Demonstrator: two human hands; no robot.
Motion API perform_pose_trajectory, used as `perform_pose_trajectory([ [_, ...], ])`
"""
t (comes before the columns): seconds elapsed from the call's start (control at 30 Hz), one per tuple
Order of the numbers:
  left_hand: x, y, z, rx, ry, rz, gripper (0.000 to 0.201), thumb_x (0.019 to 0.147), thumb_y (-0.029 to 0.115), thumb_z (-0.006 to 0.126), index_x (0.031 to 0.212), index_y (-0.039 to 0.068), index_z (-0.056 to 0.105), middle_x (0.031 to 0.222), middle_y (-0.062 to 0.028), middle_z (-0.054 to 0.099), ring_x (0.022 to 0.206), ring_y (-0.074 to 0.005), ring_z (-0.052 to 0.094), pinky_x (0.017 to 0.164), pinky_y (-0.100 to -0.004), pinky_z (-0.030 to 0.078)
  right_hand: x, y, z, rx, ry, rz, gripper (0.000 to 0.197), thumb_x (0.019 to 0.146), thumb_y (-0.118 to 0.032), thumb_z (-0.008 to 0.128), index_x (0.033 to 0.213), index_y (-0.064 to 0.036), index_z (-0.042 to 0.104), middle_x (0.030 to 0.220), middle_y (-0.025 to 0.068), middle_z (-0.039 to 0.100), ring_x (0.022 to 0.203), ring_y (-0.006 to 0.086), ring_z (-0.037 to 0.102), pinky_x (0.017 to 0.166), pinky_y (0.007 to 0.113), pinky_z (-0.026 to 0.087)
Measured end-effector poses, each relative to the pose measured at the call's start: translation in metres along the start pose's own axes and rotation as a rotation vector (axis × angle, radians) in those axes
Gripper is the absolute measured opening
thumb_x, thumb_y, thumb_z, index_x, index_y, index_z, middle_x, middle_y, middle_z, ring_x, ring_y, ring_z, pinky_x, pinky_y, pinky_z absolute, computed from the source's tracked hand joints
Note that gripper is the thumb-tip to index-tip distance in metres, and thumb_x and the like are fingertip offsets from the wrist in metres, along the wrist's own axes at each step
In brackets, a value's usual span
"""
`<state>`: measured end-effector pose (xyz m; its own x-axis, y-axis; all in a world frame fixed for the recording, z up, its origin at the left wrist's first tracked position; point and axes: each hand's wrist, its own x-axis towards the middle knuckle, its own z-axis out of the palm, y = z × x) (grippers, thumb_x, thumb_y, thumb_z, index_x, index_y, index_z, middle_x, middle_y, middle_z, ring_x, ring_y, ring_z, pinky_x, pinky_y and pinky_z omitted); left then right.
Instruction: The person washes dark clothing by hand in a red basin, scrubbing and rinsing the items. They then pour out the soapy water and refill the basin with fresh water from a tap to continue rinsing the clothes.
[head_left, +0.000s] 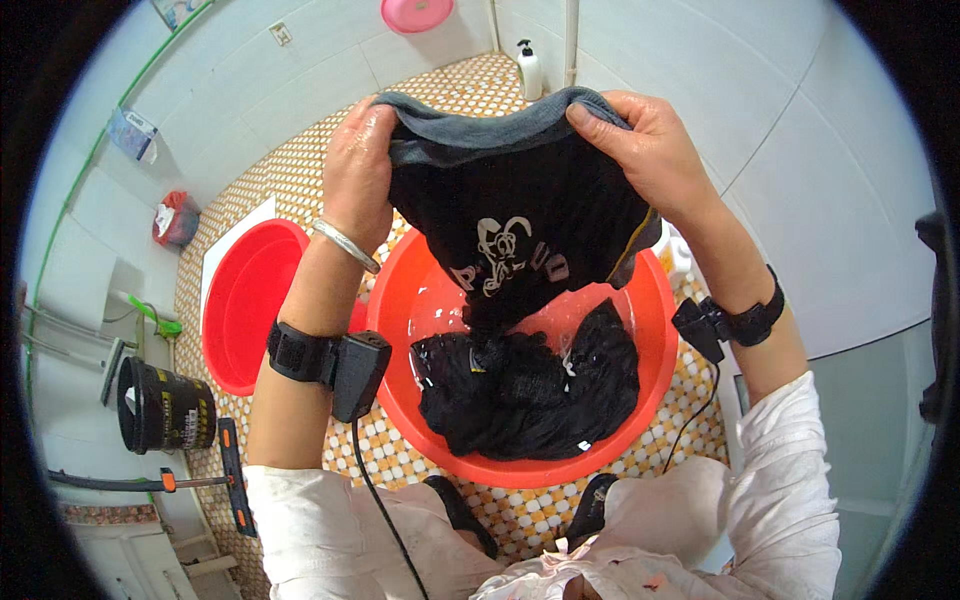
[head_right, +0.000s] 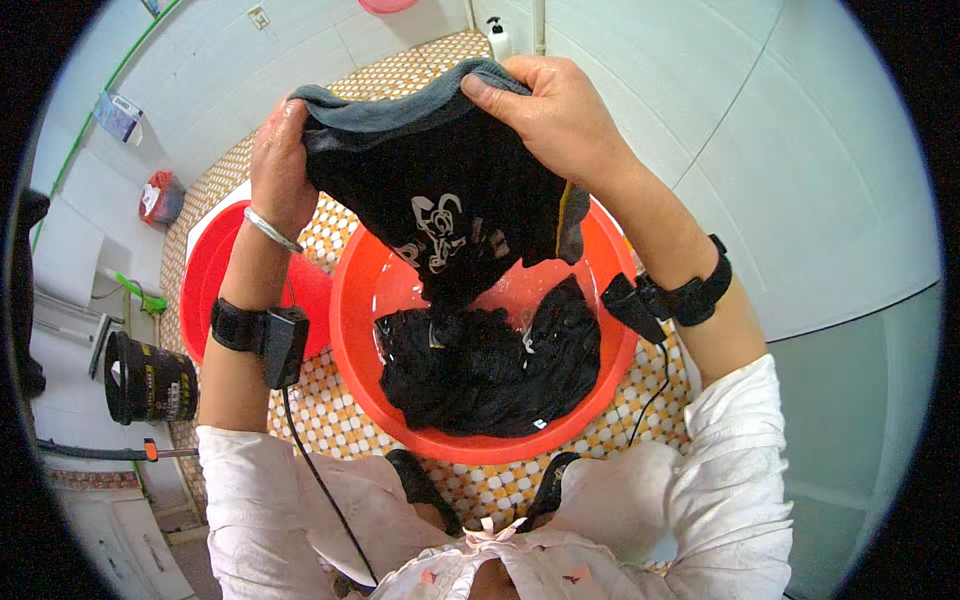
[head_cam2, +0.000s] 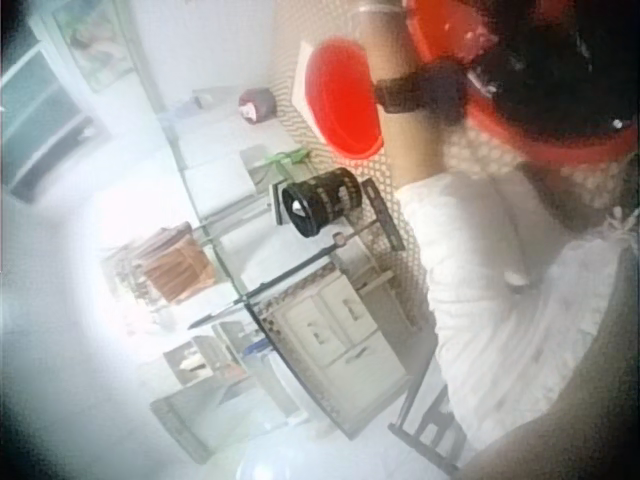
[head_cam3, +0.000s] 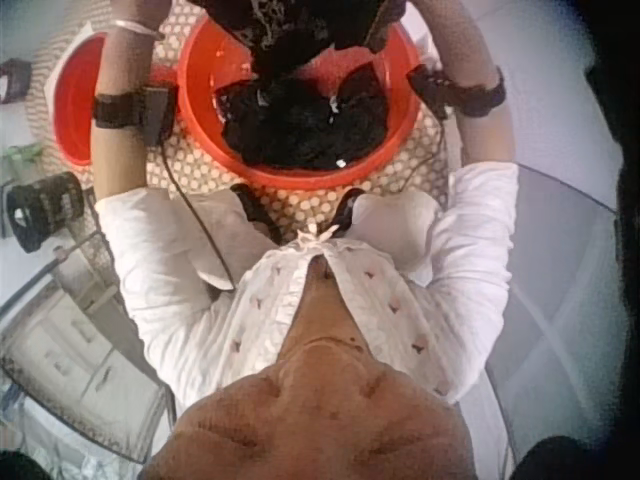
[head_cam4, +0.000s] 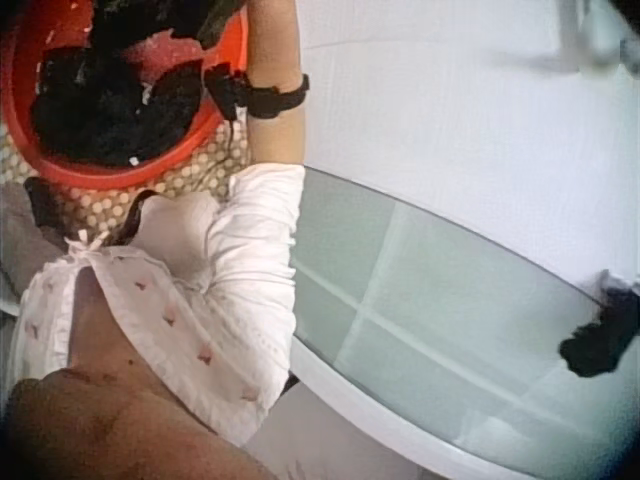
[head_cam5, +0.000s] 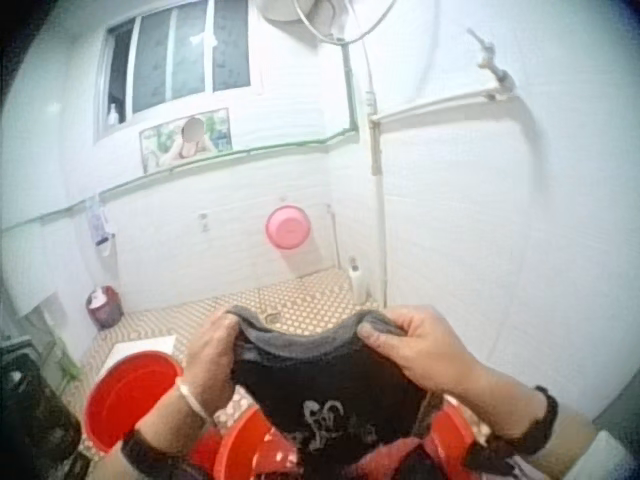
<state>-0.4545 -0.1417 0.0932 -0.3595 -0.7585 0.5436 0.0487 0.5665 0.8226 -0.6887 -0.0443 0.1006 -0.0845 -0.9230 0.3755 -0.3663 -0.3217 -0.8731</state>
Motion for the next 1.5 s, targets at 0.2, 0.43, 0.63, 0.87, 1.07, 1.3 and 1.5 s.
perform_pose_trajectory([
  [0.2, 0.009, 0.023, -0.02, -0.202, -0.009, -0.177, 0.014, 0.087, 0.01, 0.047, 0.089, 0.002, 0.058, 0.084, -0.0028, 0.059, 0.077, -0.0108, 0.052, 0.072, -0.0243, 0.042, 0.03, -0.061, -0.025, -0.096, -0.052, -0.091, 0.025, 0.084, -0.027, 0.064, 0.086, -0.0028, 0.066, 0.074, -0.0007, 0.063, 0.066, 0.0056, 0.057, 0.06, 0.021, 0.046],
  [0.43, -0.036, 0.007, -0.009, -0.332, -0.246, -0.528, 0.044, 0.067, 0.0, 0.07, 0.107, 0.002, 0.051, 0.097, -0.0045, 0.06, 0.089, -0.0119, 0.057, 0.082, -0.0258, 0.045, 0.002, 0.007, -0.001, -0.041, -0.092, 0.033, 0.021, 0.073, -0.02, 0.074, 0.082, -0.0034, 0.066, 0.072, -0.0001, 0.063, 0.067, 0.0071, 0.056, 0.064, 0.023, 0.046],
  [0.63, -0.057, -0.014, -0.008, -0.591, -0.425, -0.718, 0.052, 0.066, -0.001, 0.071, 0.114, 0.001, 0.05, 0.106, -0.0063, 0.06, 0.098, -0.0162, 0.058, 0.092, -0.0291, 0.043, 0.001, 0.078, -0.023, 0.178, -0.398, 0.249, 0.02, 0.073, -0.019, 0.071, 0.082, -0.0027, 0.066, 0.075, 0.0001, 0.063, 0.07, 0.007, 0.056, 0.068, 0.023, 0.045],
  [0.87, -0.1, -0.218, 0.025, -0.381, -0.027, -1.168, 0.014, 0.082, 0.008, 0.054, 0.092, 0.001, 0.061, 0.085, -0.0085, 0.063, 0.075, -0.0192, 0.06, 0.069, -0.0334, 0.05, 0.003, 0.281, 0.042, -0.384, -0.48, 0.31, 0.033, 0.081, -0.035, 0.058, 0.076, -0.0033, 0.064, 0.074, 0.0183, 0.062, 0.068, 0.0284, 0.06, 0.066, 0.04, 0.047],
  [1.07, -0.213, -0.369, 0.054, -0.139, 0.199, -1.089, 0.051, 0.07, -0.002, 0.066, 0.118, 0.004, 0.051, 0.098, -0.0121, 0.062, 0.086, -0.0225, 0.06, 0.074, -0.0329, 0.049, -0.06, 0.388, 0.111, -0.541, -0.185, 0.598, 0.046, 0.077, -0.035, 0.062, 0.117, -0.0122, 0.055, 0.111, 0.0178, 0.058, 0.101, 0.0332, 0.056, 0.086, 0.04, 0.045],
  [1.3, -0.206, -0.367, 0.051, 0.747, -0.474, -0.972, 0.03, 0.075, 0.009, 0.063, 0.105, 0.007, 0.061, 0.103, -0.0162, 0.063, 0.096, -0.0268, 0.06, 0.086, -0.0337, 0.046, -0.062, 0.382, 0.151, -1.026, -0.561, 0.287, 0.032, 0.075, -0.029, 0.065, 0.104, -0.0152, 0.06, 0.122, 0.017, 0.044, 0.112, 0.0394, 0.043, 0.08, 0.041, 0.047],
  [1.5, -0.214, -0.382, 0.079, -1.02, 0.217, -1.138, 0.036, 0.09, 0.032, 0.042, 0.113, 0.007, 0.054, 0.107, -0.0084, 0.059, 0.1, -0.0268, 0.056, 0.087, -0.0419, 0.045, -0.044, 0.342, 0.21, 0.308, -0.143, 0.637, 0.029, 0.064, -0.004, 0.068, 0.092, -0.0051, 0.061, 0.084, 0.0065, 0.06, 0.081, 0.0178, 0.056, 0.072, 0.032, 0.046],
])
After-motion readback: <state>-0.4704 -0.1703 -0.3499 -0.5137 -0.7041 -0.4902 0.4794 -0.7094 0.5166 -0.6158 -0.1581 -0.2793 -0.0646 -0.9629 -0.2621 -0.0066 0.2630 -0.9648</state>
